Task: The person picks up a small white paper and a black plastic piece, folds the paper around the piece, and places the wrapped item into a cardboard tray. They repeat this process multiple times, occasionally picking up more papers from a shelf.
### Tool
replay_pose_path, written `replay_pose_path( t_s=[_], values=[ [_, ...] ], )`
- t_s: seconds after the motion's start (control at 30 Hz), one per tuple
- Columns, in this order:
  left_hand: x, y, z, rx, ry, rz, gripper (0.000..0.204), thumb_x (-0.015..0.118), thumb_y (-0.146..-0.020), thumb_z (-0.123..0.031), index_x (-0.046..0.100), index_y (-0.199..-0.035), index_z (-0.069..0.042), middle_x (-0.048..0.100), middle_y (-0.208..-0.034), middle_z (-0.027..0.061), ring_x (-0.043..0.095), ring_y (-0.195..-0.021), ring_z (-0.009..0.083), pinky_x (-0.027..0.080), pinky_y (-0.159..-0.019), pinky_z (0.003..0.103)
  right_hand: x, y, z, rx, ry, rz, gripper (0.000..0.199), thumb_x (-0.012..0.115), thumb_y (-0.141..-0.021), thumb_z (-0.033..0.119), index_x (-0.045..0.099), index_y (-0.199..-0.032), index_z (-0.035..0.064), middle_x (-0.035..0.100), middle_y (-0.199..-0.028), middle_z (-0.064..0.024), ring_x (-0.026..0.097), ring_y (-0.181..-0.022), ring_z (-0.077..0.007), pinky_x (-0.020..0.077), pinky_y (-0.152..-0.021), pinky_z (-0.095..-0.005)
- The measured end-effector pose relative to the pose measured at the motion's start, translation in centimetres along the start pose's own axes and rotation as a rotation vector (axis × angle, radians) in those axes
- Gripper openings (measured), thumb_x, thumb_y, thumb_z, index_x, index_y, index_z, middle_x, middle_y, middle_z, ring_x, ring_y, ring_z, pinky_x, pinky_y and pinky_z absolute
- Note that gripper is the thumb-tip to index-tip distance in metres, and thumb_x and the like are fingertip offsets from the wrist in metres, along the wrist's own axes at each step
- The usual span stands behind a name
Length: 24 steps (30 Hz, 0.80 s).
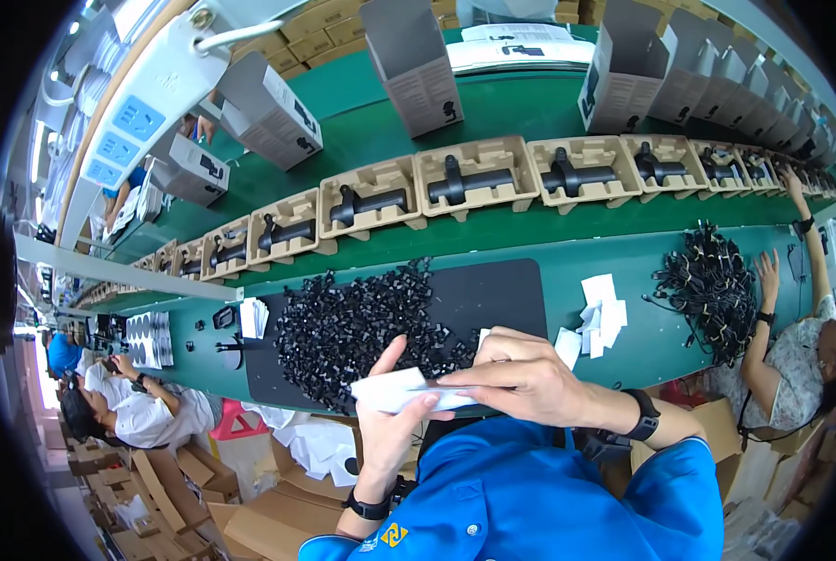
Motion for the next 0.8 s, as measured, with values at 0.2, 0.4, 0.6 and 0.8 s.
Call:
replay_pose_path(
  t_s=[0.2,0.4,0.6,0.8],
  values=[
    [-4.6,0.9,0.2,-0.045,0.278,-0.068,0.061,0.057,-0.081,0.006,0.029,-0.135,0.002,0.057,-0.108,0.0186,0.061,-0.095,0.0252,0.059,-0.069,0.036,4.6,-1.7,2.0,-0.459,0.578,0.182,0.04,0.067,-0.069,0.012,0.064,-0.109,0.0129,0.057,-0.085,0.0004,0.048,-0.063,-0.0102,0.0429,-0.046,-0.0208],
    [-12.6,2.8,-2.4,-0.099,0.257,-0.11,0.054,0.061,-0.08,0.004,0.038,-0.13,0.004,0.057,-0.112,0.0176,0.061,-0.095,0.022,0.059,-0.069,0.033,11.7,-6.5,4.7,-0.588,0.583,0.298,0.046,0.068,-0.068,0.012,0.061,-0.113,0.0084,0.061,-0.09,-0.0031,0.054,-0.07,-0.0114,0.0442,-0.048,-0.0196],
    [-21.9,5.5,-5.6,0.039,0.023,-0.244,0.047,0.066,-0.078,0.002,0.049,-0.121,0.006,0.057,-0.113,0.0162,0.061,-0.092,0.018,0.058,-0.068,0.029,20.9,-12.2,2.2,0.226,-0.134,0.43,0.024,0.069,-0.074,0.011,0.067,-0.098,0.0054,0.064,-0.088,-0.0077,0.06,-0.071,-0.015,0.0477,-0.054,-0.0247],
    [-33.2,9.6,-6.9,0.057,-0.044,-0.482,0.04,0.068,-0.077,0.001,0.054,-0.113,0.008,0.061,-0.105,0.0138,0.061,-0.086,0.0158,0.056,-0.066,0.026,33.8,-17.4,0.5,0.167,-0.32,0.487,0.015,0.067,-0.079,0.016,0.07,-0.085,0.0027,0.065,-0.079,-0.0086,0.062,-0.065,-0.0143,0.0471,-0.056,-0.0245]
  ],
)
Point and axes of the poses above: each hand's wrist, its own y-axis away from the middle knuckle, its own x-axis out of the palm, z = x × y, the point moved 6 cm from there along -y, towards the middle knuckle
